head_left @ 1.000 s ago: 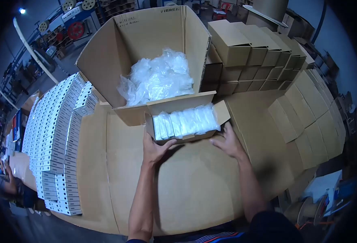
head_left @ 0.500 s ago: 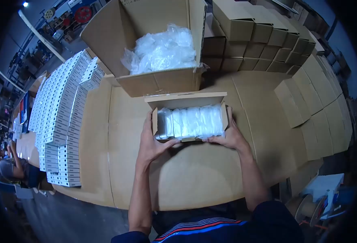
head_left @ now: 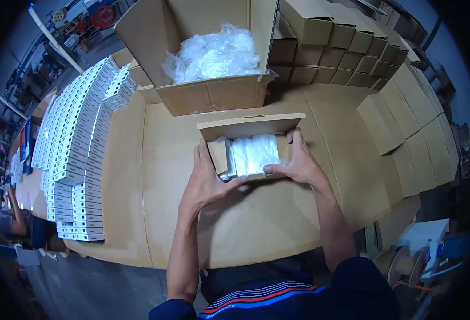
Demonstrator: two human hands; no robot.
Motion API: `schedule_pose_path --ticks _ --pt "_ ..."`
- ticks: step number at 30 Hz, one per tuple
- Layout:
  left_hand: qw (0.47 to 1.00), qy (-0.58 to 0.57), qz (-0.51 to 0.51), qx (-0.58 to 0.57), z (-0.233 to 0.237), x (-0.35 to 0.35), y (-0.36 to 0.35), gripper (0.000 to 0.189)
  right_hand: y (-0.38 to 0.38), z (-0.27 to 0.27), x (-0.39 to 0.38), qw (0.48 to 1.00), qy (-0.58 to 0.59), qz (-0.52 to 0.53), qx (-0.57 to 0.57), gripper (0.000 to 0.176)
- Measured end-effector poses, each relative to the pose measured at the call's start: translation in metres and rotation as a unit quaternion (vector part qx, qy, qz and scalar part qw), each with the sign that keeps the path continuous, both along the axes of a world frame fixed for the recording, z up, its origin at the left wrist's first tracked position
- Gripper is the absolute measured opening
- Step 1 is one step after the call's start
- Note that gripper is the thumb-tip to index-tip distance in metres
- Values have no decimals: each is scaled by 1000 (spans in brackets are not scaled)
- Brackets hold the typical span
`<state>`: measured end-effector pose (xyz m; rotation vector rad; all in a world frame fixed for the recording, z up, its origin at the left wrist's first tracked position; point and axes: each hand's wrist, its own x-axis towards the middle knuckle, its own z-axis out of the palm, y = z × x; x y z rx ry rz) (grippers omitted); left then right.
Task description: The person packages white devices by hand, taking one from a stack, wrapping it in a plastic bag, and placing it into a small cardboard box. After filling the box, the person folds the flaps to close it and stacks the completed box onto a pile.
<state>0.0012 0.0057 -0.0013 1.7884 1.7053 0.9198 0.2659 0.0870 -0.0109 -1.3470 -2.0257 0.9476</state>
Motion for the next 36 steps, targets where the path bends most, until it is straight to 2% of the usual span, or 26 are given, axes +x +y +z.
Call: schedule_pose_path --ticks 5,7,11,14,18,21,24,25,28,29,32,33,36 --pt "1000 -12 11 3 0 2 1 133 0 0 3 996 -44 54 50 104" --pt "1000 -20 1 1 -2 0 2 132 -2 5 -3 994 -78 46 59 105" --pt "999 -46 -2 1 3 1 2 118 -11 12 -12 994 -104 6 46 107" --pt "999 -30 7 6 2 1 5 120 -22 21 -21 987 -146 -24 61 108" --pt "999 -35 33 9 -4 5 8 124 -21 16 -31 987 -136 -79 33 109" --pt "991 -86 45 92 -2 12 7 123 -21 20 -34 988 -125 -93 0 114" --pt "983 -158 58 73 -13 15 5 117 -31 -2 -36 971 -176 -157 34 119" --pt "976 -144 63 152 -24 15 7 111 -33 5 -38 972 -171 -157 -20 119" --pt "966 -120 54 223 -36 15 6 113 -50 -4 -42 972 -116 -193 61 112" --pt "969 -130 57 202 -36 17 5 104 -51 -2 -44 972 -112 -200 43 106" --pt "978 -79 85 175 -28 20 8 89 -53 -4 -47 969 -120 -214 33 102" --pt "979 -86 97 157 -17 24 8 78 -59 -3 -50 962 -102 -226 117 95" --pt "984 -67 82 142 -21 19 13 79 -65 0 -52 967 -35 -249 50 83"
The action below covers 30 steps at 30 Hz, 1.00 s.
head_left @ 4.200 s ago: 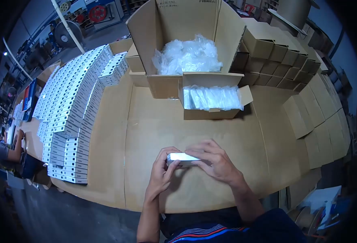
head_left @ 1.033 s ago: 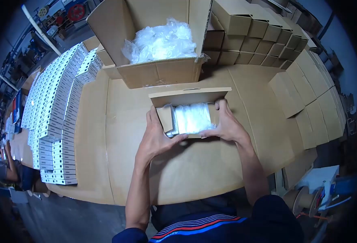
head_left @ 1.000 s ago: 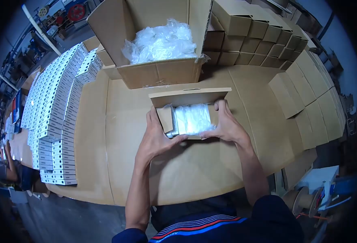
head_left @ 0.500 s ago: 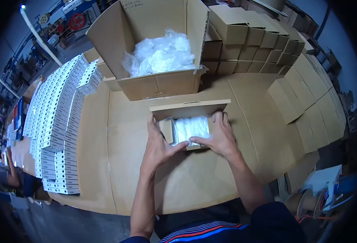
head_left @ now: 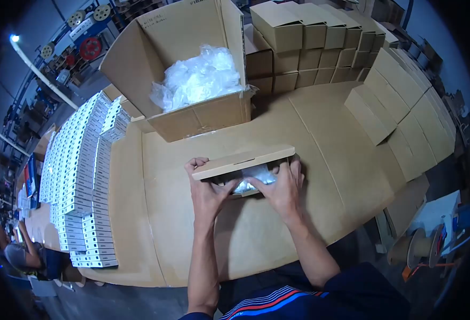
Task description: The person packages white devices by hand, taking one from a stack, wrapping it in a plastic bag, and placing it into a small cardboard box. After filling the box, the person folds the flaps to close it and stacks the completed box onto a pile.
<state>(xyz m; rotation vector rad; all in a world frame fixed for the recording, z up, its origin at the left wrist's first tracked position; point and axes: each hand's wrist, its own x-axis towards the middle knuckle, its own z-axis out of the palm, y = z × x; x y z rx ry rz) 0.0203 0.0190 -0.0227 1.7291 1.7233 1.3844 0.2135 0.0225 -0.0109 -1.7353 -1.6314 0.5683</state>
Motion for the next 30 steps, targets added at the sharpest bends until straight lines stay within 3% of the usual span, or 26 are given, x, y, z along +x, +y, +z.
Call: schedule_pose_path --ticks 1,4,5,8,9,13,16,17,21,23,27,30 --pt "997 34 10 62 0 2 -1 78 -8 14 1 1000 19 3 -8 60" --pt "998 16 22 64 2 4 -3 77 -17 -24 12 971 150 29 187 43" --pt "999 0 28 26 0 4 -2 77 -27 -25 13 964 194 9 183 33" --pt "999 -7 28 31 0 5 -2 80 -43 -11 14 961 172 39 213 23" --pt "998 9 20 58 -2 3 -1 83 -45 -18 17 959 203 60 186 22" --pt "997 23 31 60 3 6 -5 84 -41 -31 15 967 117 114 197 28" --pt "981 -179 -40 70 -3 4 -7 76 -40 -30 8 977 85 84 178 30" --pt "966 -225 -66 112 -20 -2 -6 57 -39 -31 7 976 100 80 178 30" --pt "969 -190 -80 139 -25 -12 -20 29 -40 -34 8 973 116 74 185 24" --pt "974 -154 -99 134 -27 -16 -27 26 -41 -27 14 977 121 102 140 21" --pt "983 -119 -96 102 -32 -21 -42 18 -44 -41 16 974 115 117 157 20" --pt "989 -74 -80 95 -25 -23 -43 16 -46 -37 16 972 101 71 197 18"
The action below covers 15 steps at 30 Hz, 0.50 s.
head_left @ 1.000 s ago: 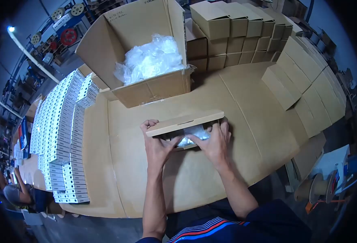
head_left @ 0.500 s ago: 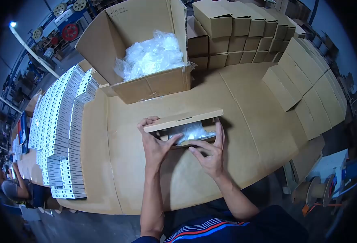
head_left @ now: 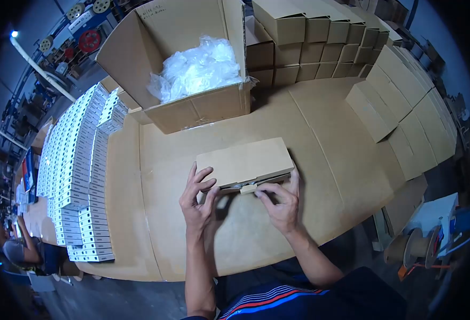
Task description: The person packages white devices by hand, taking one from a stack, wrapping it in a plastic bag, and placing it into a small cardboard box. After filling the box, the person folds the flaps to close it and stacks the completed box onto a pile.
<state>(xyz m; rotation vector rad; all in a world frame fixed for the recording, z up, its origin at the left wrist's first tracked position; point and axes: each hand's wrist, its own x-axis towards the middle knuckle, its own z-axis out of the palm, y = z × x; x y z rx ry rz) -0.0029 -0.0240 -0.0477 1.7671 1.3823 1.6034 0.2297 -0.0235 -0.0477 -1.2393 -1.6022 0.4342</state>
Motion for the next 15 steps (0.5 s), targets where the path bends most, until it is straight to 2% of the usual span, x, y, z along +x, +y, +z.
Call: schedule_pose_path --ticks 2,3,5,7,8,11,15 --pt "999 41 5 5 2 -4 -1 18 4 8 3 999 44 -17 10 17" --pt "996 85 24 -1 7 -4 -4 21 5 17 6 998 21 -49 25 18" --pt "983 174 58 -11 24 0 -12 26 10 16 19 998 41 -51 -6 19" --pt "955 276 110 -8 37 14 -19 22 17 30 25 996 62 -60 2 22" --pt "936 326 135 -8 42 22 -22 20 21 32 31 998 27 -45 20 22" --pt "941 309 135 8 41 38 -23 27 31 39 44 994 -74 -9 84 22" --pt "951 290 106 10 38 47 -24 36 38 42 56 984 -147 34 99 18"
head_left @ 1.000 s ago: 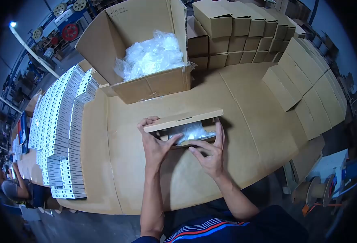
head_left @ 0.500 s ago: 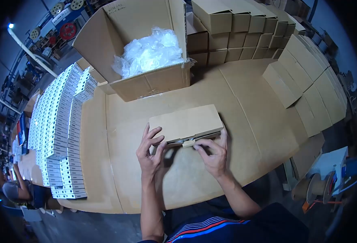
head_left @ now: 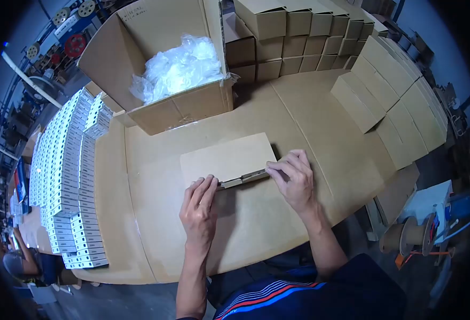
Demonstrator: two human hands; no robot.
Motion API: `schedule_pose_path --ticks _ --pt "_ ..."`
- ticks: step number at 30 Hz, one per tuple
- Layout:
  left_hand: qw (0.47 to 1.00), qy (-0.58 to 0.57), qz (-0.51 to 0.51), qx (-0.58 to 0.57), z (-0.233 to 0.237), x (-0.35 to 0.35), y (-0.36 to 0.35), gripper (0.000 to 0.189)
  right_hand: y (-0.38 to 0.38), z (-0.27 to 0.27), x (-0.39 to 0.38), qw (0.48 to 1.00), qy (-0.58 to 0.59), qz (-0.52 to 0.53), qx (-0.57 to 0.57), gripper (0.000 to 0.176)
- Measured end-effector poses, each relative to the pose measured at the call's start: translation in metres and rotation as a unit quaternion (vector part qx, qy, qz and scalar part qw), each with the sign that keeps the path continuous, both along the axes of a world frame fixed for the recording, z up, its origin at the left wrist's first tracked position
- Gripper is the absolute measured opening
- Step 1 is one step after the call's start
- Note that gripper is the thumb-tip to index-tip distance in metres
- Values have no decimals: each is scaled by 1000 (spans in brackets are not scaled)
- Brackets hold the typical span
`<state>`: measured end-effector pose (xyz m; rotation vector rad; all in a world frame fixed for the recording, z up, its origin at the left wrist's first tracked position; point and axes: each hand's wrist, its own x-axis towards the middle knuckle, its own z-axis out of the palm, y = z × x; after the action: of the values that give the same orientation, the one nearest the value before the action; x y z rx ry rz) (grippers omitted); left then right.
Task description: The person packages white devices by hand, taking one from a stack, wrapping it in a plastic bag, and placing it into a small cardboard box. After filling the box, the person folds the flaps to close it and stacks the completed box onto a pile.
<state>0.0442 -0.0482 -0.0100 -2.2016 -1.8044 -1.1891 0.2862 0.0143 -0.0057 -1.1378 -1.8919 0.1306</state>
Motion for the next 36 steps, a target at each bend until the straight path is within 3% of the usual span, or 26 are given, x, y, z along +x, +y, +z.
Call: schedule_pose_path --ticks 6,10,13,14,25,28,36 --pt "1000 -22 -10 12 -4 4 2 38 1 11 4 998 -54 42 -9 17" --pt "999 -24 -11 21 -6 0 6 32 -5 -7 -16 984 -94 143 -41 22" --pt "999 -41 -5 20 -7 1 11 28 2 -38 -26 991 13 135 -15 22" --pt "999 -43 -4 20 -7 0 13 27 4 -47 -34 985 109 126 -36 24" --pt "997 -27 42 61 -28 12 2 30 -9 -33 -55 998 44 43 -9 22" --pt "995 -48 53 73 -31 16 2 28 -9 -43 -50 993 75 82 -27 23" --pt "995 -83 48 3 -21 22 1 23 -4 -37 -52 995 72 70 -29 13"
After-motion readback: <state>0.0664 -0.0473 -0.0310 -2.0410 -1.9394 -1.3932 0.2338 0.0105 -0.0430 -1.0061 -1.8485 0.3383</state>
